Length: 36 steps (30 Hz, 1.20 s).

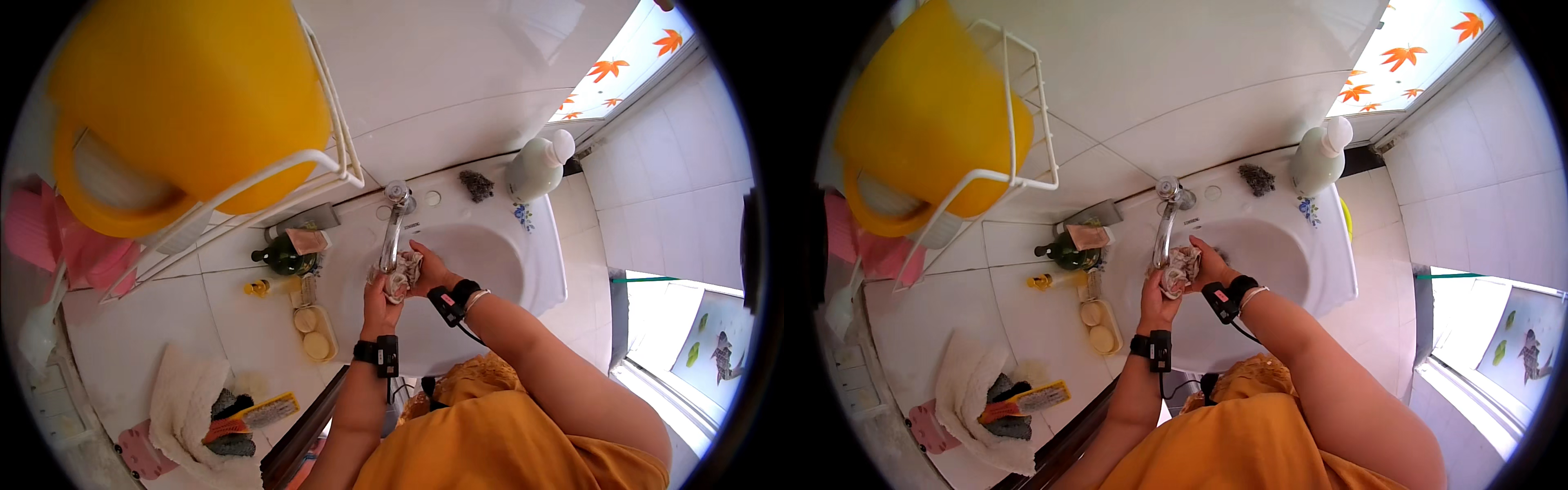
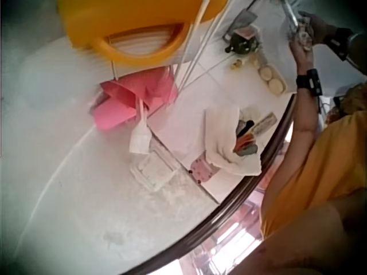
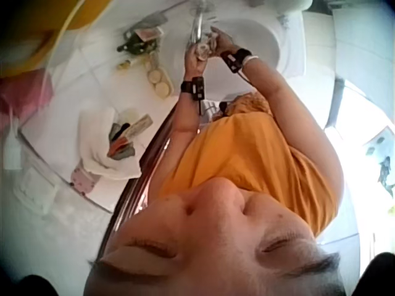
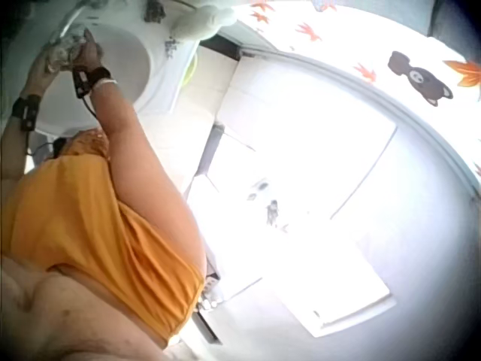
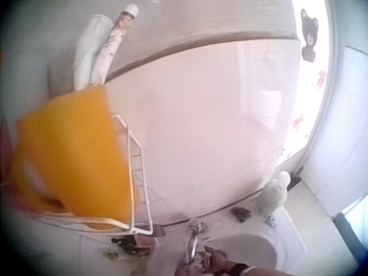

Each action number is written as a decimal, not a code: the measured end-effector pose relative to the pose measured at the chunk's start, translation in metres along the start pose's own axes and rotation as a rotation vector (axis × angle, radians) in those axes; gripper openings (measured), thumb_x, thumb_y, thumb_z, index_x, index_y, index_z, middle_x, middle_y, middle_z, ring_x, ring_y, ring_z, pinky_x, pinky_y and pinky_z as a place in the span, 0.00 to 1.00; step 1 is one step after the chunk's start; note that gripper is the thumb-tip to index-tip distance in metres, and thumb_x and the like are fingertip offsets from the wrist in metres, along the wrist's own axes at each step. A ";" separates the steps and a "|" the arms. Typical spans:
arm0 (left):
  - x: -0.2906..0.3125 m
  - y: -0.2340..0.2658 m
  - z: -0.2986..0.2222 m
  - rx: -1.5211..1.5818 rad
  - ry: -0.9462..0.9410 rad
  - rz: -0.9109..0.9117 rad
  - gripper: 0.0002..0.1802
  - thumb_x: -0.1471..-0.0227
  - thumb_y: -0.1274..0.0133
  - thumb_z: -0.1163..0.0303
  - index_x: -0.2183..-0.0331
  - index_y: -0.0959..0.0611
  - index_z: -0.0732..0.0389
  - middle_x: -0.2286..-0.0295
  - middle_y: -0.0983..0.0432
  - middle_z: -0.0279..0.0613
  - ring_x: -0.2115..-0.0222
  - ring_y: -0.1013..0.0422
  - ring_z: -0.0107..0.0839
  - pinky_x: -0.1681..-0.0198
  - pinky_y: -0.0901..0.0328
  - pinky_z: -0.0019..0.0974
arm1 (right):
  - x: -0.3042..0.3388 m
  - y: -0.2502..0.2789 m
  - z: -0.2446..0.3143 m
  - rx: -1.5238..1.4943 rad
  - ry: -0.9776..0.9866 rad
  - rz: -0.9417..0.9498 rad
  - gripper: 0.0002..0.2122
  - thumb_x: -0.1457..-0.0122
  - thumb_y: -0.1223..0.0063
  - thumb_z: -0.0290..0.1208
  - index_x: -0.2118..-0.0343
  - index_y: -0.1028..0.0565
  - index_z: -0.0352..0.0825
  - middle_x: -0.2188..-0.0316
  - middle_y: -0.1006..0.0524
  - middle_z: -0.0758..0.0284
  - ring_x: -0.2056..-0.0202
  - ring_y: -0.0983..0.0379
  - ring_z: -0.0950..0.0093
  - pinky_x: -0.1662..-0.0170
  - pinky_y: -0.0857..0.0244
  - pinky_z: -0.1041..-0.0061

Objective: The person washes a small white cloth in a bathroom sink by applying soap, rubbing the cloth against itself to create a lather, and then rinsing it thoroughly under a stream of water from the faucet.

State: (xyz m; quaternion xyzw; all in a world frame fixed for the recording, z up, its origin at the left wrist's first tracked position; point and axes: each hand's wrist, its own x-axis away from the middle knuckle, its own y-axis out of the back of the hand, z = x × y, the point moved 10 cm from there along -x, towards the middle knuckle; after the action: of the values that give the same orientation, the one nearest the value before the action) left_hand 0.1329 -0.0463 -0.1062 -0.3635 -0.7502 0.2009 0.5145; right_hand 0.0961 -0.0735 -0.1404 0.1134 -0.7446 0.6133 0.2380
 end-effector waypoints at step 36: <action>-0.014 0.052 0.015 -0.210 0.004 -0.112 0.20 0.50 0.61 0.50 0.62 0.29 0.54 0.70 0.28 0.34 0.71 0.31 0.28 0.71 0.36 0.31 | 0.038 -0.002 0.064 1.033 0.757 -0.637 0.13 0.44 0.62 0.38 0.71 0.31 0.32 0.82 0.32 0.69 0.82 0.37 0.80 0.78 0.41 0.81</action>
State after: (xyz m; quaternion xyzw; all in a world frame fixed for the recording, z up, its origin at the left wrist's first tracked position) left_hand 0.1394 -0.0218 -0.1556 -0.3733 -0.7851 0.0915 0.4857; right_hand 0.0506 -0.1309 -0.1288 0.2032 -0.1558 0.7855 0.5635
